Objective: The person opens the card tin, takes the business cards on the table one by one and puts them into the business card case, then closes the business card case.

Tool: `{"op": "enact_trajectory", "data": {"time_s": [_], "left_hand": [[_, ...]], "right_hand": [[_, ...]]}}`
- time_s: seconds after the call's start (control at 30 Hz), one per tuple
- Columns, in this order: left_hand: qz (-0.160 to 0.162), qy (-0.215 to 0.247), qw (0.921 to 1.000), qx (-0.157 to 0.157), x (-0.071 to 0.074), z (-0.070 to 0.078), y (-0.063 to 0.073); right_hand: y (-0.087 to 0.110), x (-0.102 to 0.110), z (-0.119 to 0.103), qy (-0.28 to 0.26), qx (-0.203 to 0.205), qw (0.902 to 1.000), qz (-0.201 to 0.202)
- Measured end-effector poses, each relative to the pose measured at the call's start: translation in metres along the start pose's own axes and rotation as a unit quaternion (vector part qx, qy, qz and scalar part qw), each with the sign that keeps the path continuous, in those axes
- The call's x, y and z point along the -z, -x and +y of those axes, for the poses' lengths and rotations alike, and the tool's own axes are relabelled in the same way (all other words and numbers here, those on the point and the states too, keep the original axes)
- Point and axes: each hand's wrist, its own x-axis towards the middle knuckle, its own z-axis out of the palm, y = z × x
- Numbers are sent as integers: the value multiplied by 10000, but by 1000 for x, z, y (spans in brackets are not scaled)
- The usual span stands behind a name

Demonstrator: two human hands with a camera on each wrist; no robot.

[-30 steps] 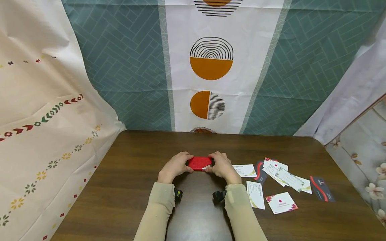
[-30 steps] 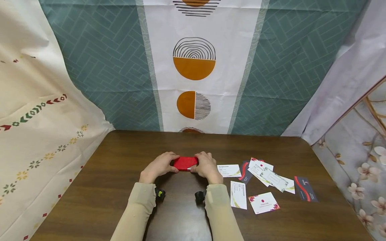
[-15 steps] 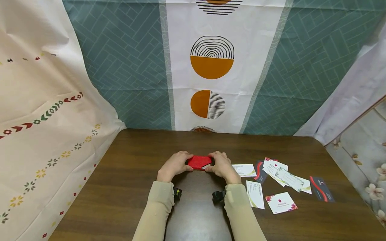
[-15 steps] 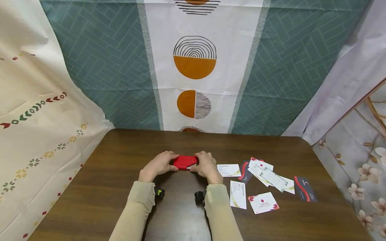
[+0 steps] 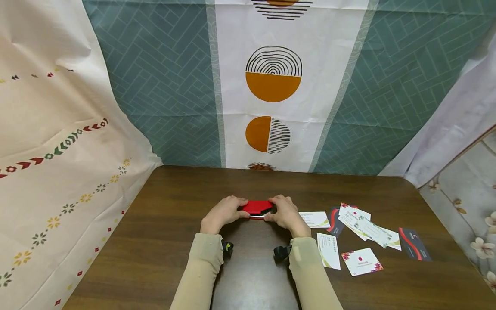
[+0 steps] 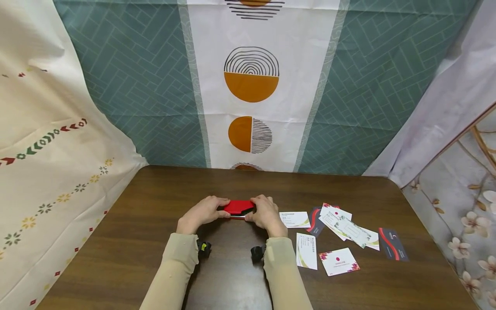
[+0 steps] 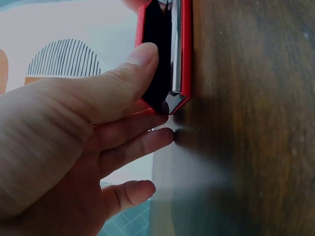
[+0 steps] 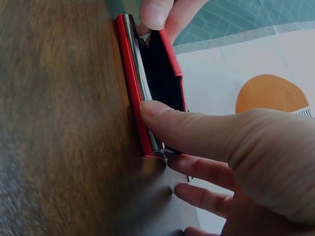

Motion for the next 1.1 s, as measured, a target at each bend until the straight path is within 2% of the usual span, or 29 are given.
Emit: {"op": "enact_trajectory", "data": {"time_s": [0.3, 0.53, 0.73, 0.9, 1.1], "left_hand": [[215, 66, 9997, -30, 4, 2, 0], [730, 17, 9973, -22, 4, 3, -2], [1042, -22, 9945, -55, 3, 2, -6], [1453, 11, 9894, -26, 2, 2, -10], [2111, 382, 9767, 70, 0, 4, -16]], "right_hand": [[2, 1, 2, 19, -41, 10000, -66], [2, 0, 2, -40, -11, 10000, -30], [1, 0, 1, -41, -40, 10000, -32], [0, 0, 1, 6, -24, 10000, -50], [0, -1, 1, -13, -112, 9998, -152]]}}
